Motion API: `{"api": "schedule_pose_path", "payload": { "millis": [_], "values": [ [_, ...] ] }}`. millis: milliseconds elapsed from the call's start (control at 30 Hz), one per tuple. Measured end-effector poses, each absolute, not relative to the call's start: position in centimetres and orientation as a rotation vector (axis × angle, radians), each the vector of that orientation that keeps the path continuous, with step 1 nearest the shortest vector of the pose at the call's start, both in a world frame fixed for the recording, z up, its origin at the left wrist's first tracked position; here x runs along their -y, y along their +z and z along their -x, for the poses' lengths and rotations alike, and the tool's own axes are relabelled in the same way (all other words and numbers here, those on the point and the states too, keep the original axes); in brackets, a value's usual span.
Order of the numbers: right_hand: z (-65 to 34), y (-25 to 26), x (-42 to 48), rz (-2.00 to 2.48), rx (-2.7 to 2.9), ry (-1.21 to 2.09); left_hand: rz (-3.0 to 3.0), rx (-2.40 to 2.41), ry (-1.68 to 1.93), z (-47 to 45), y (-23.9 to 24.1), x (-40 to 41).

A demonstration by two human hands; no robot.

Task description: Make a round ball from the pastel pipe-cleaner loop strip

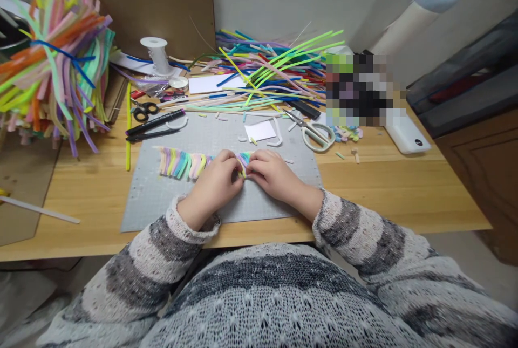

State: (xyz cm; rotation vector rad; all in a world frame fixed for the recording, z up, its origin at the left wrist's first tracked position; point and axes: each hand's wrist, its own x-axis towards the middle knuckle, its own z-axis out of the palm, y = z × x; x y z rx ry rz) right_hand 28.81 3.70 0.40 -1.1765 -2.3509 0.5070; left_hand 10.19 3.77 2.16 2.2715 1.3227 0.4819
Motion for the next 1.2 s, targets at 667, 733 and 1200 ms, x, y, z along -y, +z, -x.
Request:
{"api": "schedule_pose_path", "payload": {
  "millis": [667,733,1200],
  "values": [
    [-28.0,1.9,-2.8,1.321,2.534,0.191,-2.176,-1.408,0.584,-11.2,2.1,-3.4],
    [-27.8,2.0,-2.8,1.317,2.529,0.196,-2.168,-1.416,0.589,-11.1,2.1,-3.5],
    [-27.6,1.2,-3.0,1.298,2.560,0.152,-2.340,-1.383,0.494,-9.5,1.9,-3.6]
  ]
}}
